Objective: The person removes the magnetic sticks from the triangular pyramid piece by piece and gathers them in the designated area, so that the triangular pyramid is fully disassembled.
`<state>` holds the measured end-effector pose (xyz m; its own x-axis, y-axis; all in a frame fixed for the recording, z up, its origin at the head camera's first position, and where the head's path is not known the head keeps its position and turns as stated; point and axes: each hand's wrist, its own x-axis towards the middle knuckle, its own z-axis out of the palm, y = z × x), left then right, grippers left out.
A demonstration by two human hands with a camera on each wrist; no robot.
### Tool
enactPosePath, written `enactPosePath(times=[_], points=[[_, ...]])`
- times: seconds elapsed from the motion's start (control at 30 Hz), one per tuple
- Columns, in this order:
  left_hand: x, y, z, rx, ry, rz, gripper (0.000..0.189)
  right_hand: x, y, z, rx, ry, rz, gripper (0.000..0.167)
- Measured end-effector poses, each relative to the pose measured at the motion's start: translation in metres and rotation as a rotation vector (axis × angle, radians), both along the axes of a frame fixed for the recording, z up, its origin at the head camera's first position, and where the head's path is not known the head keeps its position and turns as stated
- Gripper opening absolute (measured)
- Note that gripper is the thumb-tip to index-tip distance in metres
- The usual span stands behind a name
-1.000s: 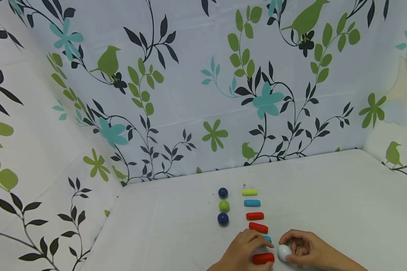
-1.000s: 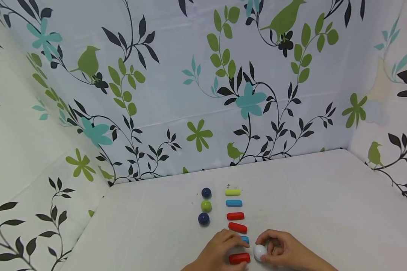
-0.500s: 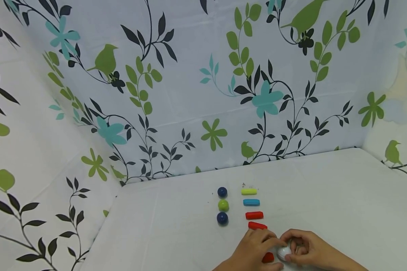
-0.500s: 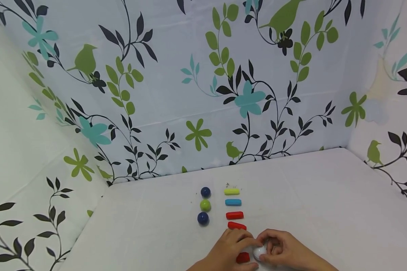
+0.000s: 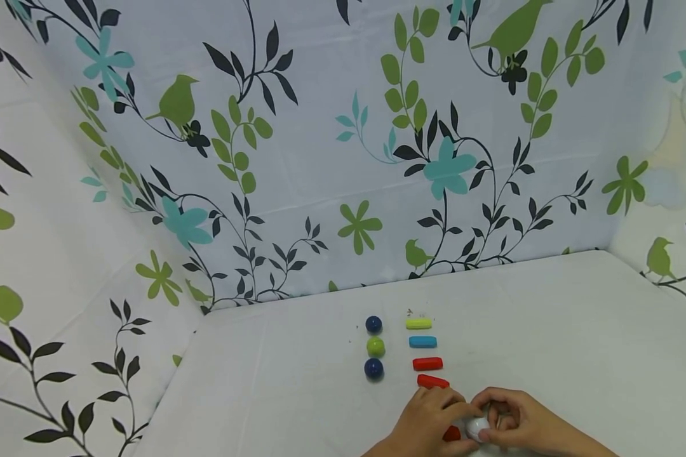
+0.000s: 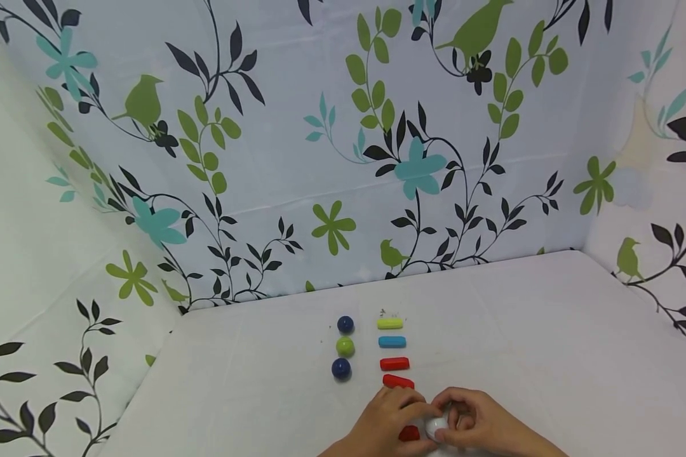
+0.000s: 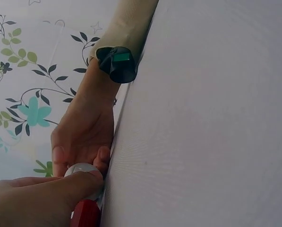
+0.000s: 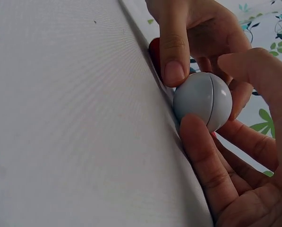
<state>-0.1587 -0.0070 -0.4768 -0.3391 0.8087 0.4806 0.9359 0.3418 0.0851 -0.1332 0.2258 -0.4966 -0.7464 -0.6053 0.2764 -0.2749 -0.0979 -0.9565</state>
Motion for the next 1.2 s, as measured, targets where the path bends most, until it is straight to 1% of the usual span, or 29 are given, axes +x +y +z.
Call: enactPosePath(times=[0.07,0.13,0.2,0.27,0.3,0.37,0.4,0.53,0.63,0.77,0.87,1.03,1.2], points=[[0.000,-0.001,-0.001,0.006,0.011,-0.001,0.038,0.000,0.000,0.000,0.003,-0.005,0.001,0.026],[0.000,-0.003,-0.001,0.016,0.001,-0.003,0.038,-0.001,0.001,0.000,-0.005,-0.027,0.013,0.025],[0.001,-0.005,0.002,0.021,-0.035,-0.002,0.038,-0.002,0.002,0.000,-0.012,-0.038,0.029,0.025],[0.001,-0.009,0.004,0.037,-0.068,0.004,0.037,-0.003,0.003,0.002,-0.005,-0.076,0.034,0.027],[0.001,-0.010,0.006,0.041,-0.085,0.011,0.037,-0.004,0.003,0.002,-0.008,-0.097,0.041,0.028],[0.001,-0.015,0.008,0.051,-0.108,0.031,0.036,-0.004,0.003,0.003,-0.004,-0.107,0.047,0.029],[0.001,-0.017,0.008,0.062,-0.111,0.042,0.035,-0.005,0.003,0.003,-0.003,-0.111,0.049,0.028],[0.001,-0.026,0.012,0.076,-0.173,0.098,0.036,-0.006,0.002,0.001,0.006,-0.105,0.054,0.023],[0.002,-0.036,0.016,0.080,-0.219,0.130,0.036,-0.006,0.003,0.000,0.033,-0.136,0.040,0.023],[0.001,-0.049,0.019,0.073,-0.232,0.187,0.037,-0.004,0.005,0.000,0.063,-0.170,0.022,0.024],[0.000,-0.057,0.019,0.076,-0.226,0.245,0.036,-0.003,0.005,0.001,0.073,-0.164,0.014,0.023],[-0.003,-0.070,0.015,0.092,-0.226,0.335,0.032,-0.004,0.006,0.002,0.067,-0.147,0.012,0.022],[-0.005,-0.086,0.011,0.067,-0.240,0.398,0.032,-0.004,0.005,0.000,0.044,-0.159,0.025,0.023]])
